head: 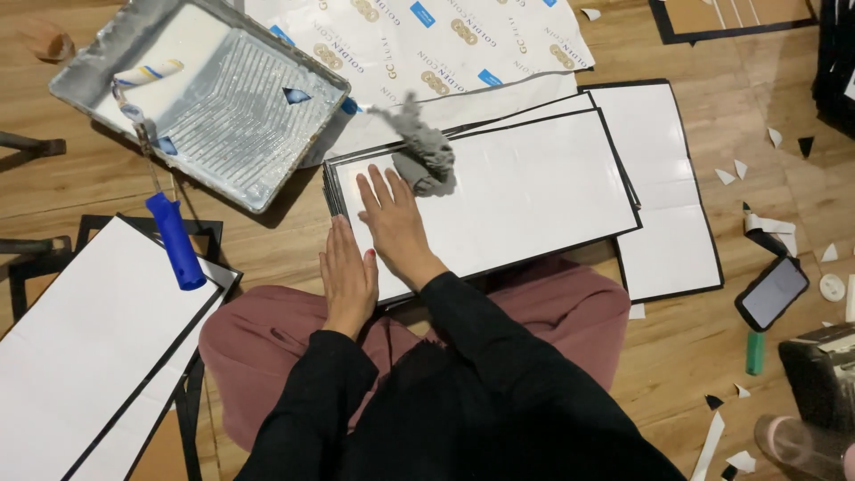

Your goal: Wiping down the surfaces of a stack of white folders with a cloth on the floor

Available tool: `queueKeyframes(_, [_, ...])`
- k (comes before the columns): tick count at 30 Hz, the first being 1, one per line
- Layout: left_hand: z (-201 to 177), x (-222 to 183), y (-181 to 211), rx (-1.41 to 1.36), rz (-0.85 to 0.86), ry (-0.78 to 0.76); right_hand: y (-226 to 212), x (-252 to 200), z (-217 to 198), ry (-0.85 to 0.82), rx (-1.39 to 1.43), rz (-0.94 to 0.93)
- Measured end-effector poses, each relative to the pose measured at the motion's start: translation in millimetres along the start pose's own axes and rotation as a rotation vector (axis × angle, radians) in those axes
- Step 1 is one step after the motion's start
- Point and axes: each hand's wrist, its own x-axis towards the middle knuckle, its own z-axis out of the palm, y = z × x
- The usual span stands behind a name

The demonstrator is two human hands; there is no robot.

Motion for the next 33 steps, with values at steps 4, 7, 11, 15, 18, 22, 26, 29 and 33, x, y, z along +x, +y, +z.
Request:
queueKeyframes(4, [-1,-2,0,-0.05,0.013,0.019,-13,-36,-36,-0.044,0.025,-0.093])
queueKeyframes(7, [0,0,-1,-0.107,0.026,0.037,9,-73,-49,0.024,0.188,-0.063])
queueKeyframes(11, [-3,-1,-1,-0.135,0.03,0.028,46,-35,-62,0.194,0.277,0.08])
queueKeyframes(15, [-4,-2,-1,-0.118,0.017,0.018,78,26,-29,0.175,0.212,0.149])
queueKeyframes(18, [-2,-2,-4,-0.078,0.01,0.012,71,25,-5,0.096,0.255,0.171])
queueKeyframes(22, [1,-2,-5,-0.056,0.005,0.019,14,-14,-30,-0.023,0.423,0.114])
queueKeyframes(26, [1,-1,-4,-0.045,0.02,0.014,12,-94,-43,-0.01,0.36,-0.136])
queueKeyframes(29, [1,-2,-6,-0.076,-0.009,0.025,65,-129,-82,0.084,0.33,-0.093])
queueKeyframes(33, [9,-1,-18,-0.128,0.031,0.072,206,-173,-108,0.197,-0.088,0.323])
